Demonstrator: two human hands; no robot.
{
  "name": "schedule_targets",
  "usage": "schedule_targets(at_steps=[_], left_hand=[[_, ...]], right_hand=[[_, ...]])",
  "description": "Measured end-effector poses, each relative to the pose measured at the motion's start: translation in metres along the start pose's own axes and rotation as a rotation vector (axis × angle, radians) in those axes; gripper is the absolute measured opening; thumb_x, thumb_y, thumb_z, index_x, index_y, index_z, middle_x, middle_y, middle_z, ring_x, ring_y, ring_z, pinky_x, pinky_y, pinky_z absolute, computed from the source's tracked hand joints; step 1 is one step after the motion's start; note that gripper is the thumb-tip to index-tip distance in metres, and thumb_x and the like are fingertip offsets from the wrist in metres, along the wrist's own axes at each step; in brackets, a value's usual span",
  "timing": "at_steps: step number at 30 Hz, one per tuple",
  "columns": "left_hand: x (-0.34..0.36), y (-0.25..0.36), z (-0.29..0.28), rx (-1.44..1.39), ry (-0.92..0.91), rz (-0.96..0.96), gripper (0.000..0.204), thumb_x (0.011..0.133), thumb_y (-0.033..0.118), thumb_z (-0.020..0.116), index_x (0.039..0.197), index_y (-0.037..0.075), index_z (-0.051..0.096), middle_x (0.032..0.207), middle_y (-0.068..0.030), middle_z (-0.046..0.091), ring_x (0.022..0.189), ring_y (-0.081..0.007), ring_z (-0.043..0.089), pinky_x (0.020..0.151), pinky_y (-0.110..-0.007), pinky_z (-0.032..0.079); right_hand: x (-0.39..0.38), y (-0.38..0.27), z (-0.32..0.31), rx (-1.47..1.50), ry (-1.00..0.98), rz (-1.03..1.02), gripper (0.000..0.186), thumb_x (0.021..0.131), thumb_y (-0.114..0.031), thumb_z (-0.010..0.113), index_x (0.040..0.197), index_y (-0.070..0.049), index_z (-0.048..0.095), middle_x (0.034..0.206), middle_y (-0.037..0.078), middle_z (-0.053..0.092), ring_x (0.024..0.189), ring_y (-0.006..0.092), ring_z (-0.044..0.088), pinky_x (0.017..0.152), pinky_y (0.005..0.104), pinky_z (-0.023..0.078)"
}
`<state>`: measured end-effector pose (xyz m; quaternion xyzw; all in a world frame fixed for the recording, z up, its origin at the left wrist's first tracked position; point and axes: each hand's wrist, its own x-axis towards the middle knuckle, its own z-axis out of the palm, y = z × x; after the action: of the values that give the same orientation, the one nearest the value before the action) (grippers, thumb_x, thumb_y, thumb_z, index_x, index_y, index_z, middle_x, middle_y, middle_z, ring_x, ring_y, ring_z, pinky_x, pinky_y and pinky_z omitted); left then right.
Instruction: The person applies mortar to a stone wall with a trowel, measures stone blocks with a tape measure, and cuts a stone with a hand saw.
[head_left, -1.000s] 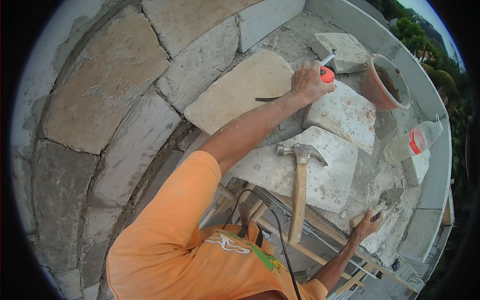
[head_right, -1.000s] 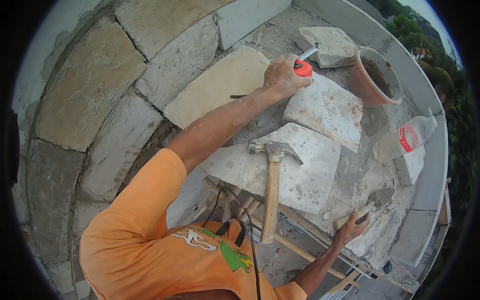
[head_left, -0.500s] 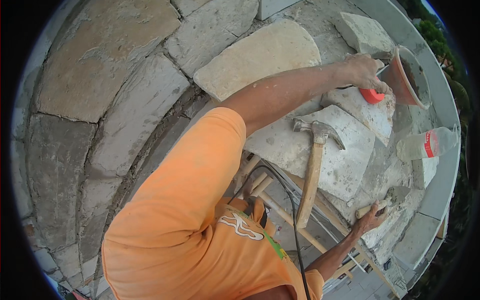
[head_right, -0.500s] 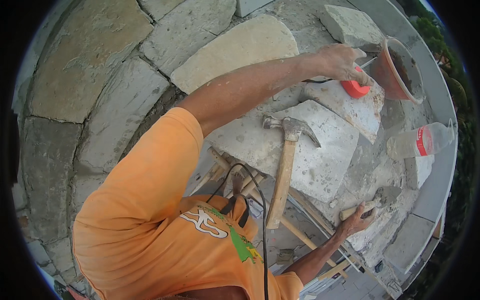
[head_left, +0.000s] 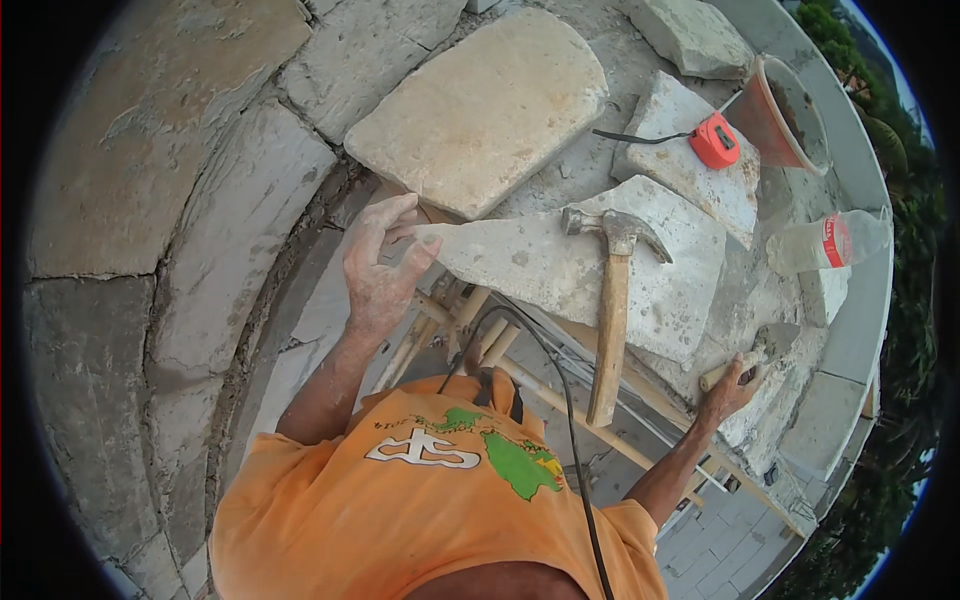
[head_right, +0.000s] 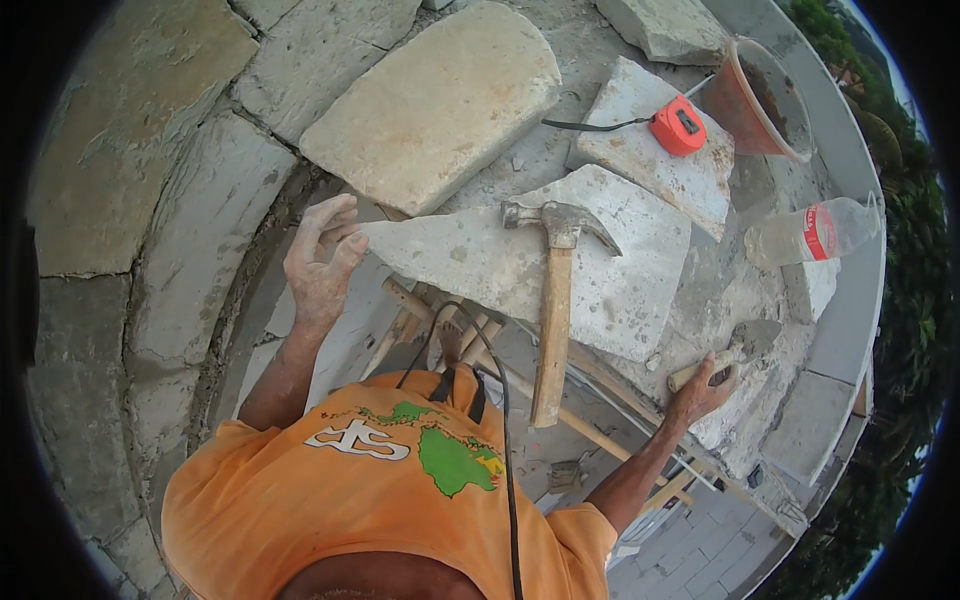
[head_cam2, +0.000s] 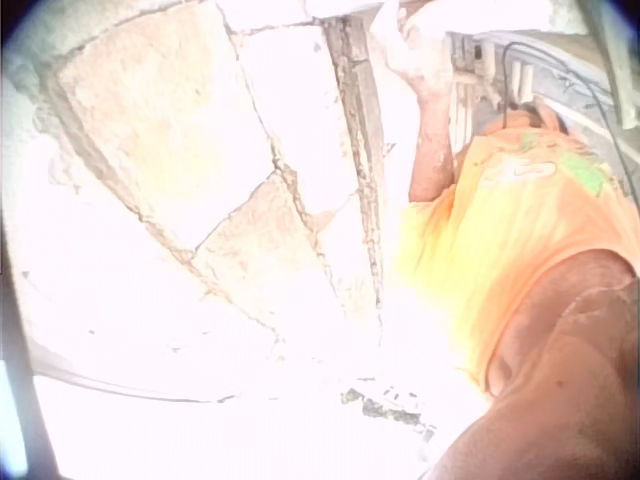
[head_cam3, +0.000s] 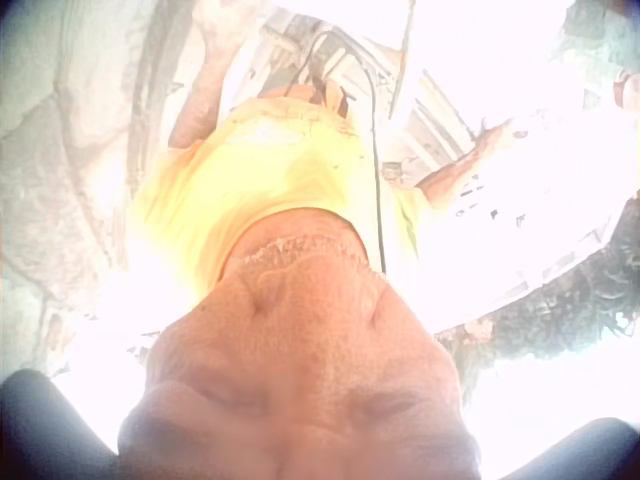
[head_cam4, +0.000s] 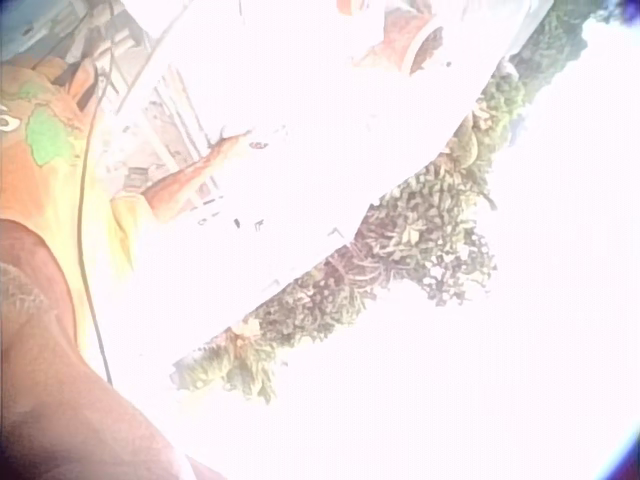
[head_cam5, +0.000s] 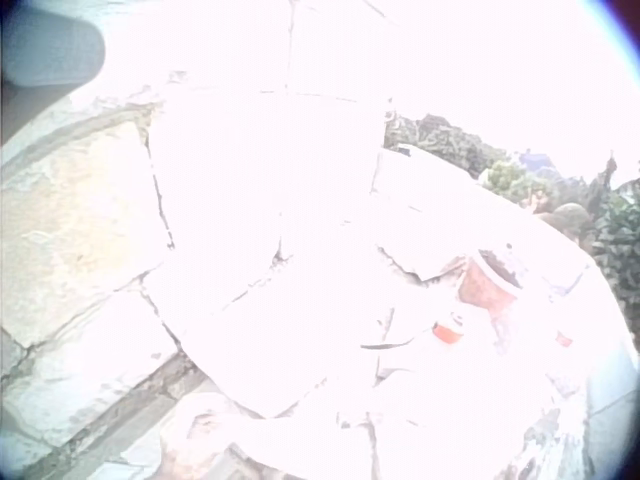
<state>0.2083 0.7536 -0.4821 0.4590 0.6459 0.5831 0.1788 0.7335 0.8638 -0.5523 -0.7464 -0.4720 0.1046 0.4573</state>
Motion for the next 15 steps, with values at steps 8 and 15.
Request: schedule_targets(at_steps=[8,15], left_hand=[[-0.055,-0.049,0.019,-0.490,-0.086,-0.480,0.078,0.084,0.037,0.076,0.141,-0.004,0.041,0.135,-0.0190,0.051,0.125,-0.0259,0.050,0.109,-0.044,0.038],[-0.038,-0.060,0.040,-0.792,-0.291,-0.603,0.073,0.088,0.044,0.069,0.140,-0.001,0.043,0.136,-0.0163,0.052,0.123,-0.0307,0.053,0.101,-0.051,0.046]], right_hand=[[-0.049,-0.116,-0.011,-0.327,0.131,-0.221,0.064,0.093,-0.030,0.069,0.140,0.007,0.045,0.119,0.022,0.059,0.112,0.0304,0.060,0.093,0.0423,0.049],[-0.133,-0.211,-0.005,0.143,-0.757,0.116,0.077,0.094,-0.038,0.069,0.145,0.008,0.035,0.102,0.018,0.061,0.090,0.0200,0.061,0.081,0.0342,0.051]])
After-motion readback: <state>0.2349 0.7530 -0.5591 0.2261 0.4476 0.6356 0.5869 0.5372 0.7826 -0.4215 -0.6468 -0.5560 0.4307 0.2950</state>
